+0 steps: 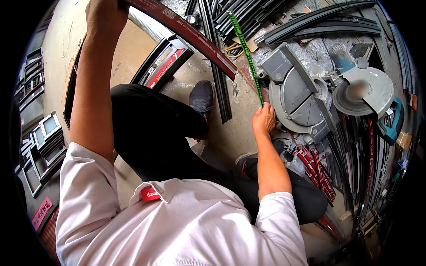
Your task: The person selects long black profiles, measures them with a tape measure, and cuts them to length using a miter saw. The person repeats this process for several pieces, inspecting the cut ends and stacking the finished pieces.
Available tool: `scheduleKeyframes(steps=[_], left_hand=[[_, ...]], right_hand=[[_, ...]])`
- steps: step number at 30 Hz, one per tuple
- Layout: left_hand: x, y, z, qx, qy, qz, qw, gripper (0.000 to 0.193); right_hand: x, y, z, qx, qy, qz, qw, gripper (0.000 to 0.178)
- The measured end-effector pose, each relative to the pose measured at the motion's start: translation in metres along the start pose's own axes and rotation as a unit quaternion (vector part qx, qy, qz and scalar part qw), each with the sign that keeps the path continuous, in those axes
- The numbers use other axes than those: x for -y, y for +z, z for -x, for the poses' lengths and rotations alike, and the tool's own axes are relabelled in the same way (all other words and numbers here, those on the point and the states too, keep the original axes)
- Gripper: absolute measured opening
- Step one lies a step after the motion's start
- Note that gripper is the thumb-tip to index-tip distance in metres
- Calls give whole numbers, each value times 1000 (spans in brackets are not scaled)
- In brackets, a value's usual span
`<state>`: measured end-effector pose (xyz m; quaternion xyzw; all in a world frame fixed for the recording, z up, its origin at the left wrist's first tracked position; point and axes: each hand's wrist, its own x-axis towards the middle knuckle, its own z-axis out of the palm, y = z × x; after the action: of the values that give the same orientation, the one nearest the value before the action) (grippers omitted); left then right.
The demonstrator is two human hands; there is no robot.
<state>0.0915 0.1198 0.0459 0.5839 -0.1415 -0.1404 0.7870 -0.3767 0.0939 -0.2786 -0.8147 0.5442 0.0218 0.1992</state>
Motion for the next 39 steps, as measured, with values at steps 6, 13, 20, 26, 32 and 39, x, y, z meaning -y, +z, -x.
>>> scheduleKeyframes(steps=[6, 13, 20, 26, 32, 39], left_hand=[[-3, 2, 1, -7, 10, -18, 1000, 32], [-8, 2, 0, -6, 14, -15, 1000, 31], [-9, 9, 9, -23, 21, -11, 999, 30], [-3, 13, 12, -9, 21, -6, 1000, 30], [-5, 12, 10, -13, 20, -16, 1000, 32], [-3, 12, 11, -6, 25, -18, 1000, 32]], right_hand=[[-21, 2, 54, 28, -91, -2, 995, 37], [-26, 4, 68, 79, -83, 6, 993, 35], [-36, -1, 69, 143, -19, 35, 989, 33], [-47, 0, 79, 141, -4, 59, 988, 34], [-46, -2, 78, 140, 11, 80, 987, 36], [-46, -7, 80, 106, 27, 115, 987, 41]])
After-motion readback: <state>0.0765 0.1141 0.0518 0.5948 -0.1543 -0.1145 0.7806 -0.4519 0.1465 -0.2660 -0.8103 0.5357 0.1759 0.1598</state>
